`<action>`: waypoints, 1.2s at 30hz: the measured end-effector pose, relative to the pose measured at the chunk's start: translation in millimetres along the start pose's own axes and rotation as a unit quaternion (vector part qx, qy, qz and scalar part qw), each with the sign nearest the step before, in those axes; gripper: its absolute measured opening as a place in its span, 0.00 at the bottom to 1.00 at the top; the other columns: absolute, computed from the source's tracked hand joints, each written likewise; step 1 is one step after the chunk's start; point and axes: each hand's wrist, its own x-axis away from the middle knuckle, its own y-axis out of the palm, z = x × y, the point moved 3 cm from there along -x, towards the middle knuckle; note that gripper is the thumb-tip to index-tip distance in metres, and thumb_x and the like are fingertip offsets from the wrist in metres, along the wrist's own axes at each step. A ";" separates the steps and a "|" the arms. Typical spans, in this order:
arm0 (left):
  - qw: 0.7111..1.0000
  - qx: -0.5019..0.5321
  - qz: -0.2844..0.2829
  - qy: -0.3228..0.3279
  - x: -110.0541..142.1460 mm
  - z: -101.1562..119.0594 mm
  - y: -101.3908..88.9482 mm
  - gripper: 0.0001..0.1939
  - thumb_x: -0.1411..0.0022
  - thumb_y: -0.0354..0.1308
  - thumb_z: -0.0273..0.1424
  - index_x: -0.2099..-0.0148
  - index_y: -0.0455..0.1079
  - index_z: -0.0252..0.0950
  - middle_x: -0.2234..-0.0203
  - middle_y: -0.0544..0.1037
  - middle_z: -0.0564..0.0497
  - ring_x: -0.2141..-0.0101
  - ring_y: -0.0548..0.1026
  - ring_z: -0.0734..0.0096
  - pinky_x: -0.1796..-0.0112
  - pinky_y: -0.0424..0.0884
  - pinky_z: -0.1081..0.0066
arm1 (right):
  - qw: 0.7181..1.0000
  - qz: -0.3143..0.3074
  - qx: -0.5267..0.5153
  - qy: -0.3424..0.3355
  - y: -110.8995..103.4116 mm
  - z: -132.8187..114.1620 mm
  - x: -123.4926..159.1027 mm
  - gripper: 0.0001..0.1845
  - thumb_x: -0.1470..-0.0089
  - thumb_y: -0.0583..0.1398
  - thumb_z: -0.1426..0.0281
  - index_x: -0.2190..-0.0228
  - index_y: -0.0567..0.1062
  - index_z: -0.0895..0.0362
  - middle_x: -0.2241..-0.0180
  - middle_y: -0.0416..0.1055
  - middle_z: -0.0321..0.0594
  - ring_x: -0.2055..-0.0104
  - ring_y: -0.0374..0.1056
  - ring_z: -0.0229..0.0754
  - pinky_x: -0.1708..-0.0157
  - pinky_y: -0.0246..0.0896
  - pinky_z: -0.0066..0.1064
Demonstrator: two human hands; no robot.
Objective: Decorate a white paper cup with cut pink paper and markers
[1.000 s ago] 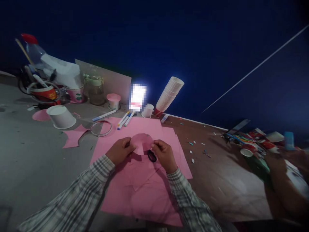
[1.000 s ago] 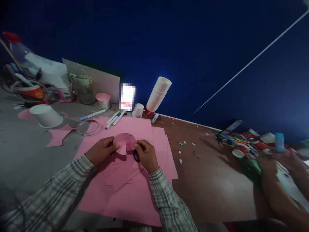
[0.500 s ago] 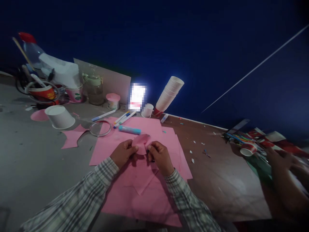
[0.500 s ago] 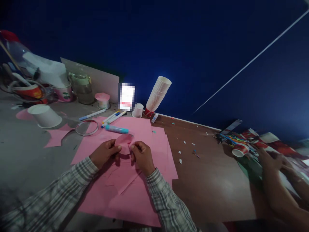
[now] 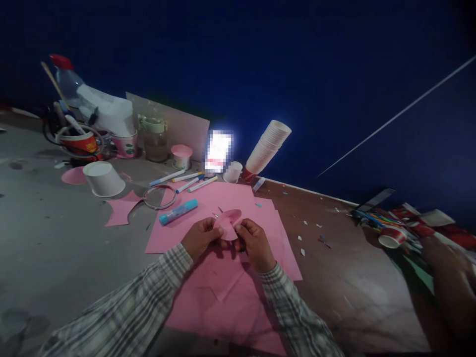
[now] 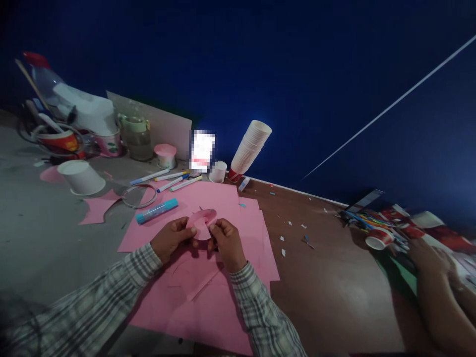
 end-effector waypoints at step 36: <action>0.957 -0.276 0.008 0.093 0.2 5.9 -3.9 0.13 0.48 0.57 0.37 0.78 0.60 0.37 0.88 0.62 0.61 0.85 0.60 0.79 0.82 0.55 0.77 | 0.986 0.076 0.115 -0.099 -6.2 -9.2 -0.3 0.10 0.50 0.59 0.63 0.74 0.74 0.56 0.80 0.65 0.32 0.82 0.56 0.33 0.83 0.53 0.25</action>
